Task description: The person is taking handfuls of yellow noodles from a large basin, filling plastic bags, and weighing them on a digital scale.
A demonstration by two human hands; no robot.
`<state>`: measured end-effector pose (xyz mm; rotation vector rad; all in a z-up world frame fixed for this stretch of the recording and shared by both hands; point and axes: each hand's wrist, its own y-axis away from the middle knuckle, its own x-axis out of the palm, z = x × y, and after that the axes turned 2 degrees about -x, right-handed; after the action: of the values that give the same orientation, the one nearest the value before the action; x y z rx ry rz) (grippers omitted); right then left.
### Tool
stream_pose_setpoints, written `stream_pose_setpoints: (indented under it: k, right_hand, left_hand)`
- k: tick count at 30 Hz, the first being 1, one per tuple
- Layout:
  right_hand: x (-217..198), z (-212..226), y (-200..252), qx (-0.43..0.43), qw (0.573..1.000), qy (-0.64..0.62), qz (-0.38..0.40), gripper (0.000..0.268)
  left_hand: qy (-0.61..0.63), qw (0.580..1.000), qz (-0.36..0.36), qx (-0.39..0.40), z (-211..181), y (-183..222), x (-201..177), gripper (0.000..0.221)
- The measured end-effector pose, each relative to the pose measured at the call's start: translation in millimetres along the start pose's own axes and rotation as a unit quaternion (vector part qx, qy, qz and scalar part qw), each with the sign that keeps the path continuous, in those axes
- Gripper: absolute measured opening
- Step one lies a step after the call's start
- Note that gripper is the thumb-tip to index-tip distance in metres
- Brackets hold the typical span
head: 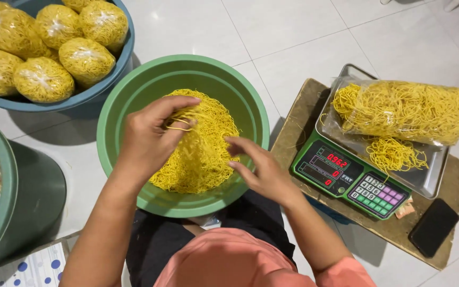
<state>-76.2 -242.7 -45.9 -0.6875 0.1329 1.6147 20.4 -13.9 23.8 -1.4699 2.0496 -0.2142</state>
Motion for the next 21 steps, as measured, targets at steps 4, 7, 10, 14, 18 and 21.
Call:
stream_pose_setpoints:
  k: [4,7,10,14,18,21]
  right_hand:
    - [28.2,-16.4,-29.7,0.064,0.993,0.009,0.094,0.073]
    - [62.0,-80.0,-32.0,0.025,0.99,0.03,0.133,0.05]
    - [84.7,-145.9,-31.4,0.08,0.98,-0.164,0.082,0.034]
    - [57.2,-81.9,-54.6,0.068,0.969,-0.236,0.038,0.044]
    - [38.9,-26.8,-70.4,-0.054,0.991,-0.116,0.028,0.036]
    - [36.3,-21.2,-80.5,-0.082,0.993,-0.079,-0.011,0.031]
  left_hand:
    - [0.07,0.997,0.01,-0.006,-18.4,-2.0,4.2,0.038]
    - [0.186,0.982,0.014,-0.019,-16.7,-0.2,-1.0,0.044]
    - [0.22,0.975,-0.014,-0.036,-6.2,0.7,-14.0,0.039]
    - [0.172,0.979,0.027,-0.107,30.2,8.5,-11.2,0.046]
    - [0.13,0.935,0.207,-0.257,31.1,14.2,5.2,0.083]
    - [0.063,0.93,0.238,-0.273,78.7,33.2,20.6,0.04]
